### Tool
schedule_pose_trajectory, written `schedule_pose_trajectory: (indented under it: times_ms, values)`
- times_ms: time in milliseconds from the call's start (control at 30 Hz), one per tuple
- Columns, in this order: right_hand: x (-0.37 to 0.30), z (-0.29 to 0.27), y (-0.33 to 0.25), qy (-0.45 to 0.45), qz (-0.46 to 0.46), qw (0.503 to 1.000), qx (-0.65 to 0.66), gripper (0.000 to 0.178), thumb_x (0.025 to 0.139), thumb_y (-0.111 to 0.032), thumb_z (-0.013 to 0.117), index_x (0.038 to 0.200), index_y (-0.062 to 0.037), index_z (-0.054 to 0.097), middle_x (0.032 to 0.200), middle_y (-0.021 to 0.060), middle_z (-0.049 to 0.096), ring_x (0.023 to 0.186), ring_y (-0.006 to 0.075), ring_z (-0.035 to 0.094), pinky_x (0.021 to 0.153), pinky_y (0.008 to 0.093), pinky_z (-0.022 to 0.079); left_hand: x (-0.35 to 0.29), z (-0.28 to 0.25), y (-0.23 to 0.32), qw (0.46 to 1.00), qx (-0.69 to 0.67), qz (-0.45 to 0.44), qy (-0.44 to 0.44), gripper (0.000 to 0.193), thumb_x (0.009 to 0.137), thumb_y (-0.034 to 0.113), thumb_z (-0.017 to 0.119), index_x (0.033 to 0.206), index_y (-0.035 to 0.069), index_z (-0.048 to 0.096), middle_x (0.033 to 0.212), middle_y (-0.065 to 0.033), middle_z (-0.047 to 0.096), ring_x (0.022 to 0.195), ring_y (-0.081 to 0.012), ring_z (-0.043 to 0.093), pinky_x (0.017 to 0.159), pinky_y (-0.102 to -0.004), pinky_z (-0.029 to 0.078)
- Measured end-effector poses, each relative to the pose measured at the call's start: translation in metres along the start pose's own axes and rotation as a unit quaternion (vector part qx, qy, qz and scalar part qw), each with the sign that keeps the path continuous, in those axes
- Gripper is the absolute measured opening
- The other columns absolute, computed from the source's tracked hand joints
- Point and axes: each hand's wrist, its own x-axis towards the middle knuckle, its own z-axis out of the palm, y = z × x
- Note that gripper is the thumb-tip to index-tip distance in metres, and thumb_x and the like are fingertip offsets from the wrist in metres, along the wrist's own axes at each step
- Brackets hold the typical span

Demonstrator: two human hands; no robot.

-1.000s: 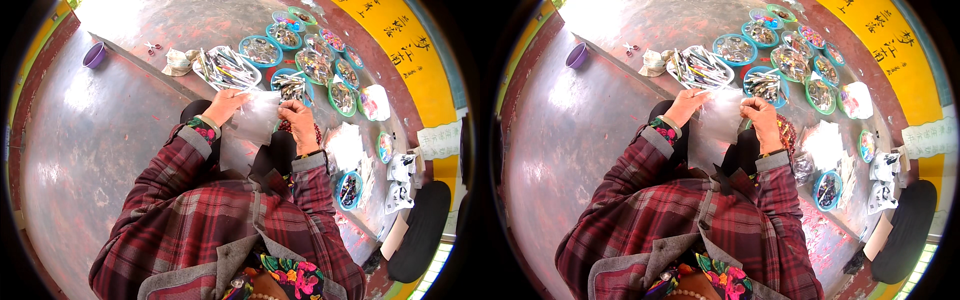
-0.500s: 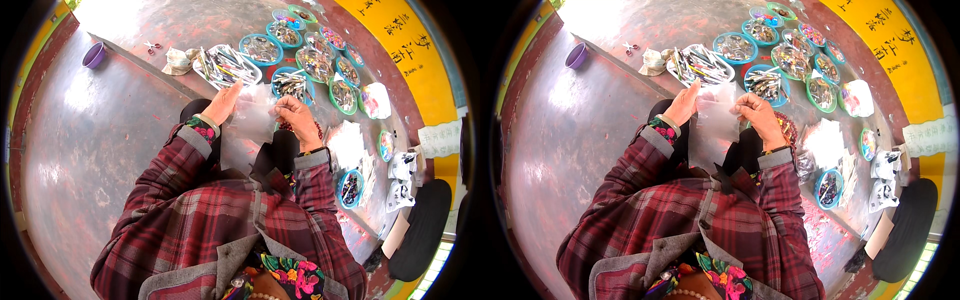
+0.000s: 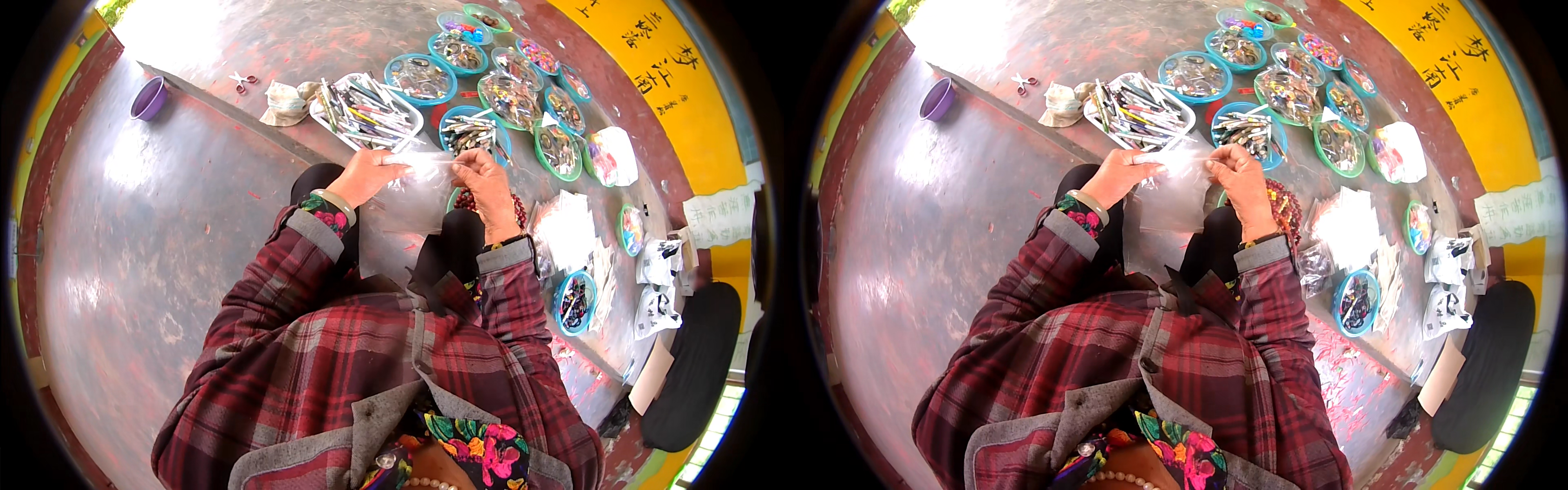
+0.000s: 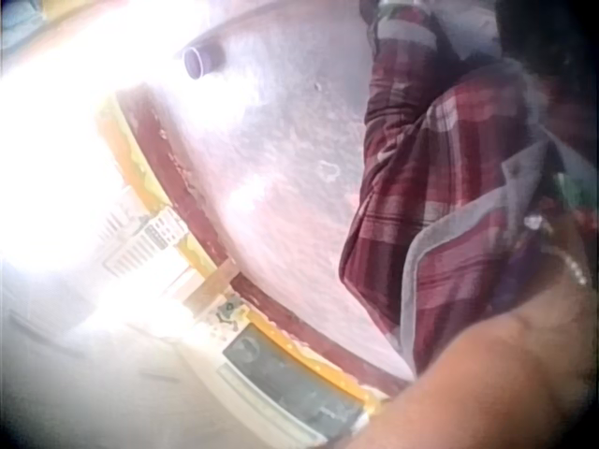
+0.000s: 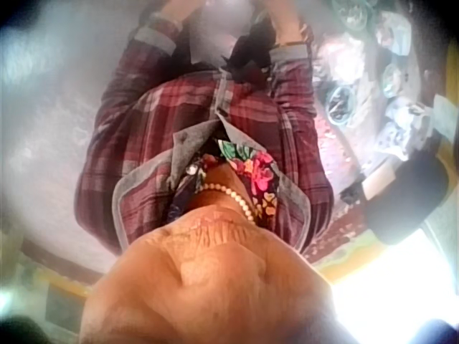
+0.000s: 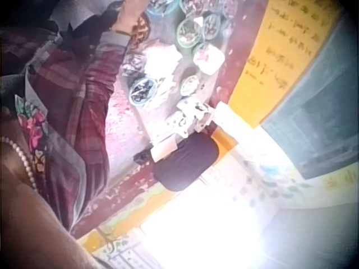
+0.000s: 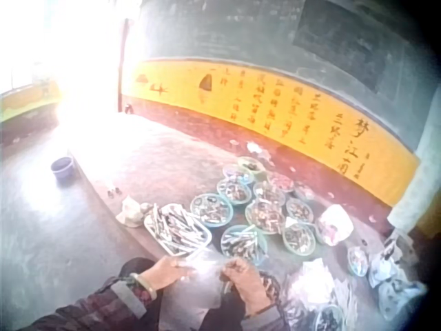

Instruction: The person sits on the floor and packs red and yellow beads into small clear plastic bags. They pick up beads from a green bowl, place them into a bag held open with the other hand, and then set the filled bag aside. The process is repeated continuously throughout the clip.

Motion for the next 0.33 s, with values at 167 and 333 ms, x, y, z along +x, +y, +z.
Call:
schedule_pose_trajectory:
  times_ms: [167, 333]
  values:
    - [-0.014, 0.018, -0.020, 0.039, -0.209, 0.945, -0.249, 0.036, 0.070, -0.004, 0.061, 0.106, -0.0037, 0.055, 0.101, 0.0122, 0.060, 0.094, 0.0264, 0.058, 0.083, 0.0348, 0.045, -0.005, 0.006, 0.005, 0.981, 0.185, 0.049, -0.031, 0.015, 0.080, 0.013, 0.062, 0.089, 0.002, 0.065, 0.072, -0.0077, 0.062, 0.064, -0.0111, 0.055, 0.060, -0.0266, 0.044]
    - [-0.027, 0.042, 0.007, -0.167, -0.092, 0.912, -0.364, 0.053, 0.068, -0.004, 0.059, 0.119, -0.0099, 0.047, 0.119, 0.0189, 0.050, 0.112, 0.0298, 0.048, 0.095, 0.0373, 0.037, -0.016, 0.009, 0.000, 0.895, 0.371, 0.215, -0.123, 0.014, 0.080, 0.010, 0.058, 0.091, 0.006, 0.065, 0.080, -0.0143, 0.064, 0.075, -0.0203, 0.064, 0.067, -0.0351, 0.048]
